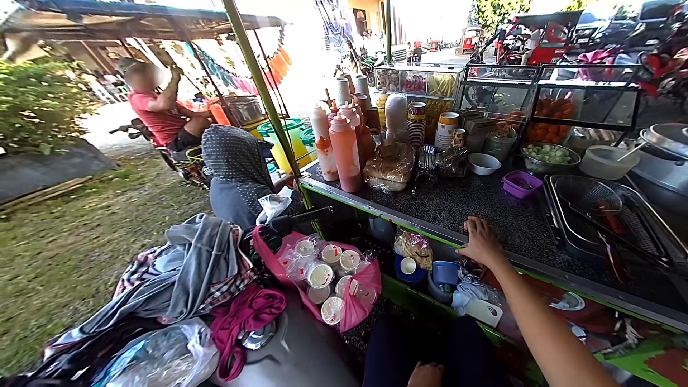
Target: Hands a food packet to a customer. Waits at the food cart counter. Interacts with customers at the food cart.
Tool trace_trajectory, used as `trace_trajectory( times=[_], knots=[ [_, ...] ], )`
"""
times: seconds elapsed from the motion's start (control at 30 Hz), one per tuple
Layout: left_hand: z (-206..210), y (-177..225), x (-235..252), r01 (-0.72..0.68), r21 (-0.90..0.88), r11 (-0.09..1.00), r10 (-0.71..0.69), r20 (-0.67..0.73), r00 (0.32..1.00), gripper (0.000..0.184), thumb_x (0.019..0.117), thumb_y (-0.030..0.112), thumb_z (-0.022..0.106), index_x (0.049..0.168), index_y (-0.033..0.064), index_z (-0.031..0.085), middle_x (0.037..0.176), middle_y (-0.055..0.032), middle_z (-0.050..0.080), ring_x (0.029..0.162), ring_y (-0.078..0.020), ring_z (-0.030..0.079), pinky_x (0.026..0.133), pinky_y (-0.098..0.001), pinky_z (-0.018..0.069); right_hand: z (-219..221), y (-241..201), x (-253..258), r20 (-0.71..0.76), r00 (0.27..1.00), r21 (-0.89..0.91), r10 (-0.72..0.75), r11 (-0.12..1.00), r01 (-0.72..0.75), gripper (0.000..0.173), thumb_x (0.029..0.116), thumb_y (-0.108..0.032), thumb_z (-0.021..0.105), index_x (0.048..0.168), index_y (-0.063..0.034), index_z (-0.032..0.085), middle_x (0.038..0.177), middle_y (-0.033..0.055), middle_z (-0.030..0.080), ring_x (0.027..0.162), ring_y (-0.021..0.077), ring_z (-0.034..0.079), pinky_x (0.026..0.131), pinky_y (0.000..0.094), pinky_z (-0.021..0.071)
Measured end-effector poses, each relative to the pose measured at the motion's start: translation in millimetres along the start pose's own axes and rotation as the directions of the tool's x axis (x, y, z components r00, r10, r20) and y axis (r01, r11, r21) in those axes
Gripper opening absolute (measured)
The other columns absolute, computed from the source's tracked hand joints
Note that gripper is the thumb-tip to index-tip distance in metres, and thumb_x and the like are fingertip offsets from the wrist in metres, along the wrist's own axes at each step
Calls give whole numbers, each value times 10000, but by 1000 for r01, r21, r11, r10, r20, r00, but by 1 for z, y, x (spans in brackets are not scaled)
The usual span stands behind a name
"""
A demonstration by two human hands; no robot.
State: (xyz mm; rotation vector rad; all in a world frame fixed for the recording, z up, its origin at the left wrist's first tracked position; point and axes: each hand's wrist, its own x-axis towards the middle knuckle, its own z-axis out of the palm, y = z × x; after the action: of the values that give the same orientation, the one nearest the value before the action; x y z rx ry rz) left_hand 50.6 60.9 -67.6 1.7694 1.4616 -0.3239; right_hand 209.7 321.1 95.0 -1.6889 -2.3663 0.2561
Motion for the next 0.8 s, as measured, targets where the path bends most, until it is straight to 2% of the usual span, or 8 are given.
trace_trajectory(
  times=[0.23, 0.5, 0.6, 0.7, 0.8],
  knots=[
    [0, -1, 0, -8, -19, 1000, 8, -10, 1000, 362, 1025, 184, 545, 1329, 0, 614, 1379, -211, 621, 1319, -380, 563, 1126, -611, 375, 0, 0, 0, -3, 1000, 9, -5, 1000, 5, 805, 757, -392, 875, 1381, -5, 545, 1577, 218, 405, 1493, 379, 340, 1217, 520, 273],
    [1, -3, 1, -14, -15, 1000, 14, -16, 1000, 386, 1001, 249, 602, 1304, 10, 628, 1365, -205, 629, 1304, -374, 573, 1125, -607, 379, 0, 0, 1, 2, 1000, -6, 5, 1000, -5, 797, 766, -407, 868, 1385, -23, 545, 1579, 205, 405, 1494, 369, 341, 1218, 516, 271],
    [2, -4, 2, -23, -29, 999, 23, -27, 999, 424, 1047, 332, 545, 1300, 1, 628, 1352, -212, 635, 1303, -375, 576, 1128, -604, 378, 0, 0, 1, 1, 1000, -7, 0, 1000, 0, 803, 762, -409, 871, 1384, -19, 545, 1575, 205, 411, 1492, 369, 345, 1215, 520, 275],
    [0, -2, 1, -11, -47, 999, 10, -25, 1000, 573, 1078, 481, 445, 1320, -11, 611, 1361, -224, 628, 1317, -374, 570, 1143, -602, 364, -1, 0, 1, 0, 1000, -11, -3, 1000, 3, 810, 760, -412, 872, 1387, -19, 543, 1569, 207, 416, 1488, 371, 348, 1211, 520, 277],
    [-1, -2, 1, -11, -49, 999, 10, -21, 1000, 596, 1073, 505, 441, 1317, -10, 613, 1355, -224, 631, 1311, -372, 574, 1142, -601, 365, -1, 0, 0, 2, 1000, -13, 2, 1000, -2, 803, 763, -407, 870, 1387, -21, 543, 1572, 205, 414, 1488, 371, 348, 1213, 517, 277]
  ],
)
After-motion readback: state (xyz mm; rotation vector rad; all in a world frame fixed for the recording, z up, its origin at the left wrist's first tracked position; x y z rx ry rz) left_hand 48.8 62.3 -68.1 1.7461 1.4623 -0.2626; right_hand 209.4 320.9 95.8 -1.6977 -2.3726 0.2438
